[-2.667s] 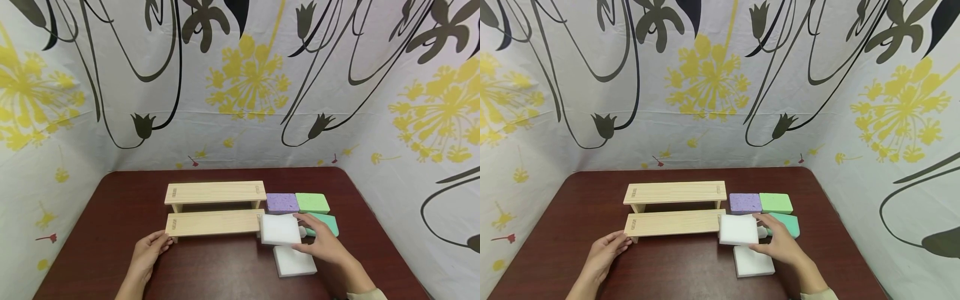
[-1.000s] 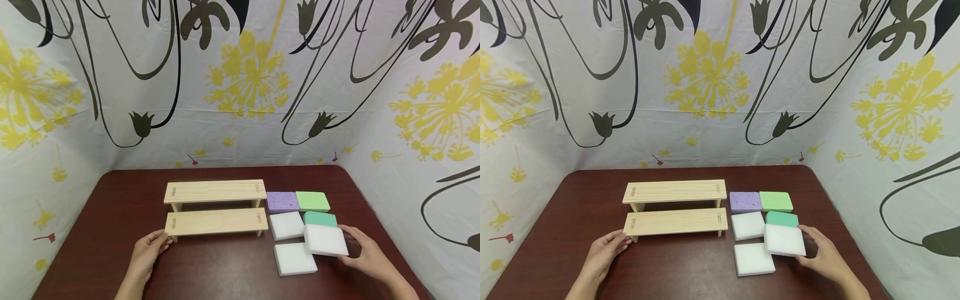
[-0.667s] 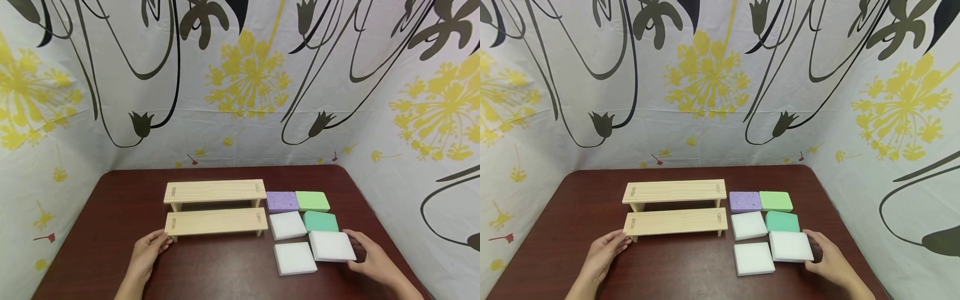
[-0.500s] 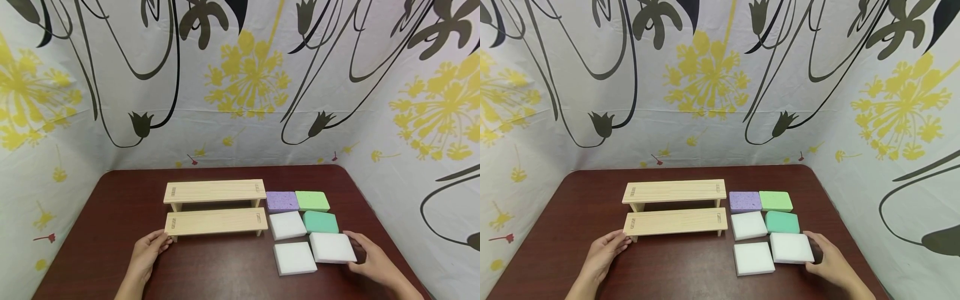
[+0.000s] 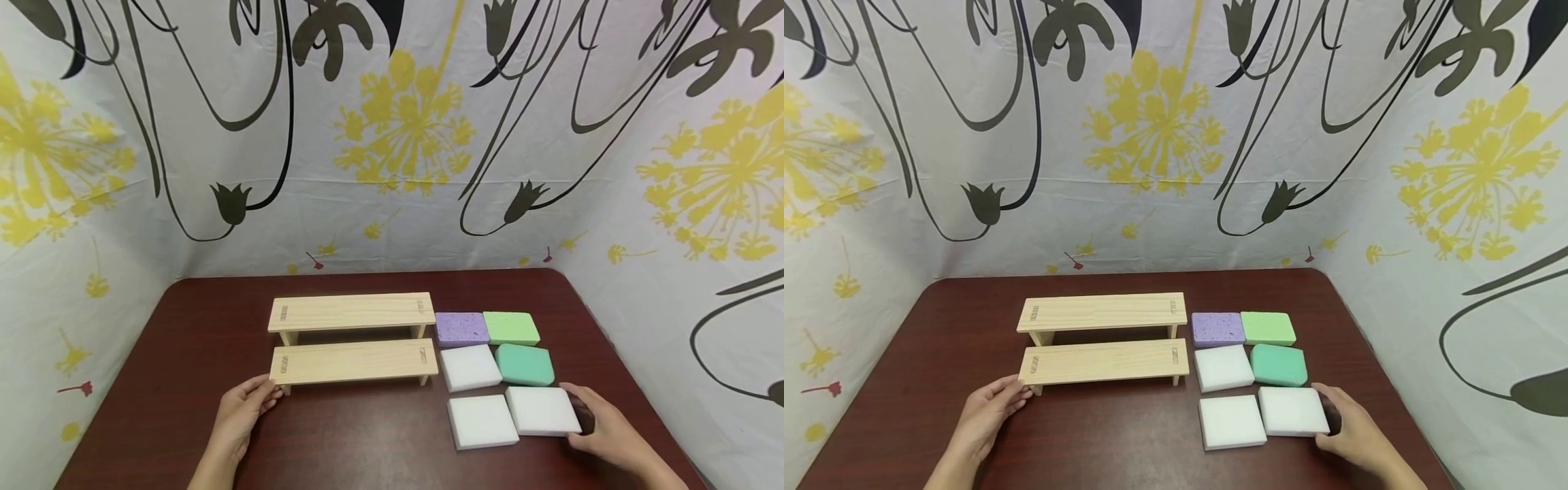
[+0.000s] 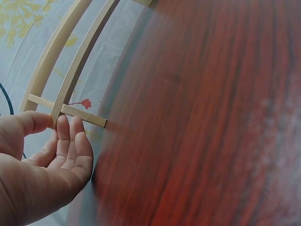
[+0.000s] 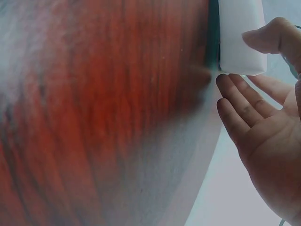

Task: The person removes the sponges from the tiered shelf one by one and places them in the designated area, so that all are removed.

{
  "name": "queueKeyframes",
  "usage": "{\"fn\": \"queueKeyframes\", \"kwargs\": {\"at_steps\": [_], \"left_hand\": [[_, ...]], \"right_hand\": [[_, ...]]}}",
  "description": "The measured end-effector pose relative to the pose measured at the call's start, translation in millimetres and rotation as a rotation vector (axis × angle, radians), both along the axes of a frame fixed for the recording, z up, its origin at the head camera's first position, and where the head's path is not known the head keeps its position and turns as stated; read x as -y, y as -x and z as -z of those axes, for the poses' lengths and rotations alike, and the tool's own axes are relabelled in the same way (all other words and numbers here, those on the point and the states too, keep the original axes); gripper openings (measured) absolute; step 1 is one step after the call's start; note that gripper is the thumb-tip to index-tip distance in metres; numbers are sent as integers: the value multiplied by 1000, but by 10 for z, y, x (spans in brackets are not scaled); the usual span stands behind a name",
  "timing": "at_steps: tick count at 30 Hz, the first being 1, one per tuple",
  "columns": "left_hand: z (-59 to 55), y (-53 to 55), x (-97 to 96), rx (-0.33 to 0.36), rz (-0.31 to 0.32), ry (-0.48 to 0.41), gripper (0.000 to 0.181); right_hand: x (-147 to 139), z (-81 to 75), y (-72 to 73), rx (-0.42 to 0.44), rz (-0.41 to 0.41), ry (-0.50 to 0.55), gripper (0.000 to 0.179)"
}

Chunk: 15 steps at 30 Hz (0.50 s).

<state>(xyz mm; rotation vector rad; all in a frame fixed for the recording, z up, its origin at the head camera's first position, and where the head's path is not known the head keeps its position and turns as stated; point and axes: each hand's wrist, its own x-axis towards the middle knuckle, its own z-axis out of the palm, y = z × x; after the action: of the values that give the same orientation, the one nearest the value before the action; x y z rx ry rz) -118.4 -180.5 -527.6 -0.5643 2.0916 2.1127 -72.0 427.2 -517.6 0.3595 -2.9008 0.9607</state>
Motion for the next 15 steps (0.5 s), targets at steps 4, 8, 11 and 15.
{"fn": "queueKeyframes", "kwargs": {"at_steps": [4,8,11,15], "left_hand": [[-3,-4,6,-1,-3,0,43],[-7,-5,5,-2,-4,-5,44],[-12,-5,5,0,-5,-7,43],[-23,-4,6,2,-5,-8,43]], "right_hand": [[9,-1,4,46,12,-16,83],[1,-7,1,63,21,-47,84],[-10,-6,3,46,16,-67,84],[-18,-3,-3,12,16,-82,86]]}}
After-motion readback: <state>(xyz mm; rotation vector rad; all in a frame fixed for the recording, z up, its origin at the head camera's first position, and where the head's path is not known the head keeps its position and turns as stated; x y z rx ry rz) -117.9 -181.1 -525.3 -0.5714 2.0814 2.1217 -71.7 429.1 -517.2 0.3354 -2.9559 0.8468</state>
